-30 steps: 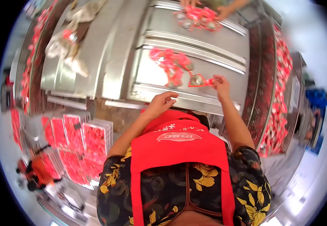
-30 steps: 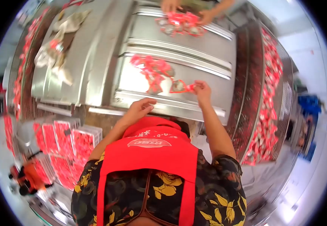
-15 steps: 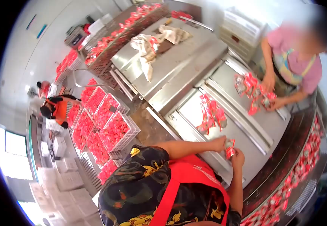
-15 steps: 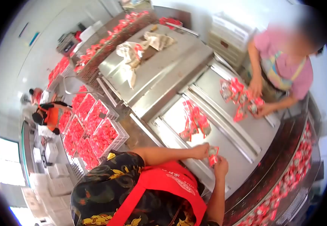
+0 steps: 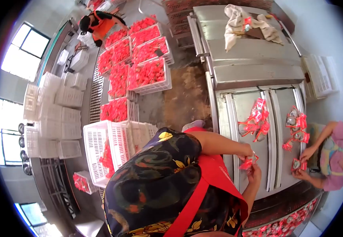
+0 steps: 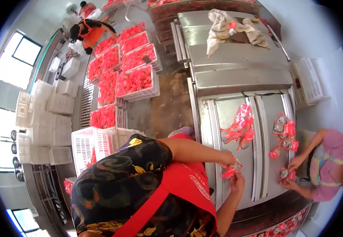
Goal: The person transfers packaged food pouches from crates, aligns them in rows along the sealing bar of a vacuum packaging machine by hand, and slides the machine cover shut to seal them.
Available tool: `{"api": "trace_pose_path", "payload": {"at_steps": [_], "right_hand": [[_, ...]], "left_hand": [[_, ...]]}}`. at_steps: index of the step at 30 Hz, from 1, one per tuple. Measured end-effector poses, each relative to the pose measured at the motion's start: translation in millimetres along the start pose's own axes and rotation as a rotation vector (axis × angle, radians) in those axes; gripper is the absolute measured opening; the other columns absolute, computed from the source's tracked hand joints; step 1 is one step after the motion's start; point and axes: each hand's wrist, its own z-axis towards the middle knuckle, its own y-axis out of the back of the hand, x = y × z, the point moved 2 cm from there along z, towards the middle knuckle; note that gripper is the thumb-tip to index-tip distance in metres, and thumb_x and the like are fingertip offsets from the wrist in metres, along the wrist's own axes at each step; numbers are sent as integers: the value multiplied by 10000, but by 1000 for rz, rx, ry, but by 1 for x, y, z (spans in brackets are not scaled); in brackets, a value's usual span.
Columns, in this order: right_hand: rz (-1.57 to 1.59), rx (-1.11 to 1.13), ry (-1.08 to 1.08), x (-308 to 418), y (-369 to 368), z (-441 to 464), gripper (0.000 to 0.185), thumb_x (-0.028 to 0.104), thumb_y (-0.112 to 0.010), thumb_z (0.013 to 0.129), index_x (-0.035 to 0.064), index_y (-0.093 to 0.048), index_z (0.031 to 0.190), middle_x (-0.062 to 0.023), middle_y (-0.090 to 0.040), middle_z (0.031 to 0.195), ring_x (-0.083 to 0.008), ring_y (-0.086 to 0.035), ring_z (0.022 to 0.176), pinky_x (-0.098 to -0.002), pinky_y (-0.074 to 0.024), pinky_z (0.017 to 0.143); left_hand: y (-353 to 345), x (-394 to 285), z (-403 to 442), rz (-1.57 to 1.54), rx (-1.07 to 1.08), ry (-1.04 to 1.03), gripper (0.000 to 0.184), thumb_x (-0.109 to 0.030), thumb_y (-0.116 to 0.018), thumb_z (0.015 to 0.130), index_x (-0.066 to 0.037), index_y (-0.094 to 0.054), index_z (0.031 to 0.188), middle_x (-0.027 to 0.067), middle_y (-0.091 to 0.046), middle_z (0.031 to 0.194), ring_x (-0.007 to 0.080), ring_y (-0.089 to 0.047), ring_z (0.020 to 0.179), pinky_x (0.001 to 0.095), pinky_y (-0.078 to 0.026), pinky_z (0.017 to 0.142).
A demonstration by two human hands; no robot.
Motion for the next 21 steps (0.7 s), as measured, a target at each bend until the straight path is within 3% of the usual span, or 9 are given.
{"api": "trace_pose_path", "payload": {"at_steps": [3, 8, 10, 12, 13, 14, 16, 17, 21], "right_hand": [[60, 53, 55, -2, -7, -23, 209, 123, -544, 956, 39, -578, 1145, -69, -668, 1006, -142, -644, 823, -262, -522, 644], [132, 85, 130, -10, 0, -47, 381, 96, -529, 954, 7, -490, 1323, -126, -608, 1235, -209, -615, 1084, -358, -508, 922], [169, 91, 174, -21, 6, -61, 434, 77, -513, 952, -11, -443, 1371, -137, -581, 1289, -240, -586, 1162, -399, -457, 1028], [205, 53, 240, -20, -4, -76, 422, 76, -498, 953, -29, -451, 1359, -141, -585, 1276, -258, -587, 1162, -408, -463, 1028], [98, -77, 196, -28, 18, -75, 411, 93, -503, 954, -38, -471, 1342, -143, -585, 1267, -257, -600, 1139, -392, -496, 989], [116, -13, 252, -25, 14, -84, 423, 118, -552, 941, -48, -484, 1324, -134, -592, 1248, -250, -608, 1120, -380, -522, 948], [-9, -140, 239, -21, 16, -97, 451, 152, -670, 882, -18, -530, 1276, -95, -601, 1200, -195, -605, 1085, -340, -520, 935], [-2, -165, 302, -31, 32, -90, 348, 126, -684, 858, 3, -592, 1170, -75, -660, 1035, -142, -633, 884, -262, -521, 753], [-343, -414, 351, -40, 58, -100, 179, 15, -684, 794, 21, -594, 949, -25, -628, 690, -105, -587, 621, -250, -469, 583]], "left_hand": [[-18, 22, 40, -360, 255, 180, 482, -380, -742, 797, -79, -612, 1151, 100, -690, 1022, 202, -673, 844, 339, -525, 661], [-34, 27, 23, -269, 251, 147, 343, -401, -701, 834, -190, -657, 1101, 58, -698, 965, 207, -651, 808, 349, -522, 664], [-42, 42, 56, 1058, 195, -1099, 300, -398, -710, 807, -166, -684, 996, 63, -699, 926, 242, -643, 784, 376, -517, 653], [-61, 24, 41, 1269, 116, -644, 304, -430, -737, 760, -154, -690, 880, 59, -693, 864, 270, -643, 773, 427, -505, 648], [-56, 21, 37, 993, 160, -605, 280, -380, -775, 746, -125, -714, 844, 43, -690, 791, 214, -638, 706, 391, -507, 612], [-54, 11, 18, 569, 175, -249, 243, -314, -796, 739, -96, -738, 827, 9, -675, 747, 136, -610, 651, 325, -504, 587], [-54, 3, 17, 420, 269, -286, 222, -274, -777, 732, -89, -759, 854, 4, -658, 695, 114, -598, 662, 316, -506, 647], [-57, -11, 8, 399, 296, -251, 189, -210, -775, 724, -52, -750, 825, 5, -645, 685, 100, -587, 650, 299, -498, 628], [-69, -24, 13, 310, 321, -159, 176, -34, -749, 752, 27, -691, 907, 53, -654, 748, 109, -601, 662, 257, -498, 579]]}}
